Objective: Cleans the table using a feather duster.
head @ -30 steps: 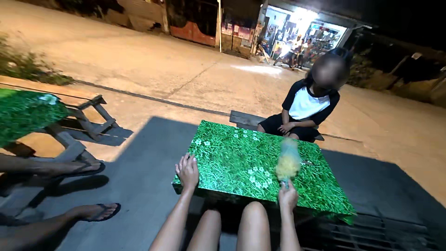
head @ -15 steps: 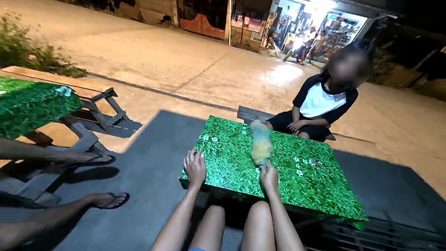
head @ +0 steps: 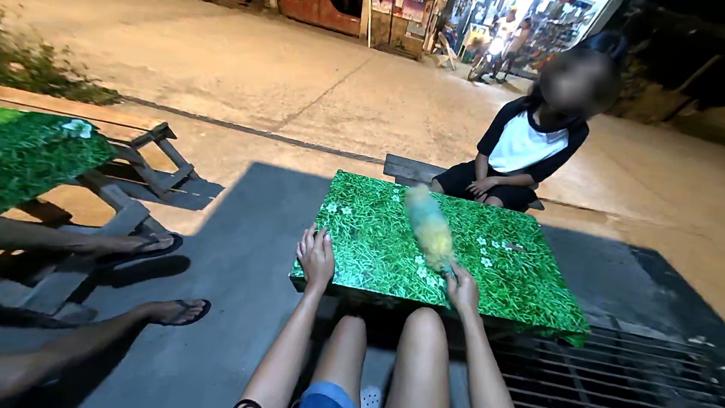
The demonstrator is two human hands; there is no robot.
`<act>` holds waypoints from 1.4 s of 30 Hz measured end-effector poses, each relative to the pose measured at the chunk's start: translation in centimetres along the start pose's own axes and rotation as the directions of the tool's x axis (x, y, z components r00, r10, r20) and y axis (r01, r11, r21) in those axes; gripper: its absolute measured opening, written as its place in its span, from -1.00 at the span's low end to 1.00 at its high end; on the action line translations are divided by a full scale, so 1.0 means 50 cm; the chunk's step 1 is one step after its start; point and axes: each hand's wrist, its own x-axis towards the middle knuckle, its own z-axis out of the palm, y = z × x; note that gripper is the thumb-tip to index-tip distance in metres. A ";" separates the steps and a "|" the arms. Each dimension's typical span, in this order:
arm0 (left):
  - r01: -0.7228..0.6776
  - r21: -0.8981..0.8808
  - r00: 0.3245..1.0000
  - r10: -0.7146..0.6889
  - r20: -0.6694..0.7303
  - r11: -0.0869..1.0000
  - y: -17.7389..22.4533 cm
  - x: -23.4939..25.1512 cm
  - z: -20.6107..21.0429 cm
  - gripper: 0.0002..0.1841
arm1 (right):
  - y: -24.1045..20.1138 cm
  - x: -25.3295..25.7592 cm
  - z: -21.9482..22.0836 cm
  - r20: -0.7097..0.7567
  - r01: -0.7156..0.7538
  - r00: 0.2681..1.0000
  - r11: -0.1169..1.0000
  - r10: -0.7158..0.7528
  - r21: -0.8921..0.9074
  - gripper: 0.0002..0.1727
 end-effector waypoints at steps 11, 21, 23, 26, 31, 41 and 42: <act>-0.016 0.018 1.000 0.016 0.013 1.000 -0.007 0.002 0.006 -0.42 | 0.236 0.028 -0.210 -0.252 -0.717 0.669 0.696 0.699 0.025 -0.54; -0.028 0.014 1.000 0.028 -0.007 1.000 -0.011 0.001 0.008 -0.39 | 0.178 -0.231 -0.186 -0.185 -0.404 0.887 0.904 0.424 0.138 -0.57; -0.025 0.022 1.000 0.025 -0.001 0.999 -0.006 0.001 0.006 -0.38 | 0.188 -0.302 -0.201 -0.368 -0.609 0.699 0.780 0.613 0.142 -0.55; -0.013 0.042 1.000 0.012 0.025 0.999 -0.009 -0.001 0.006 -0.41 | 0.198 -0.367 -0.219 -0.472 -0.754 0.512 0.639 0.717 0.153 -0.51; -0.013 0.032 1.000 0.013 0.026 0.999 -0.010 0.001 0.004 -0.43 | 0.181 -0.388 -0.219 -0.293 -0.484 0.795 0.847 0.531 0.222 -0.54; 0.060 0.064 0.995 -0.065 0.074 0.996 0.005 0.005 -0.003 -0.48 | 0.157 -0.349 -0.165 -0.357 -0.470 0.767 0.846 0.532 0.250 -0.55; 0.064 0.077 0.995 -0.070 0.077 0.995 0.008 0.006 -0.002 -0.49 | 0.151 -0.350 -0.156 -0.290 -0.378 0.838 0.876 0.462 0.301 -0.56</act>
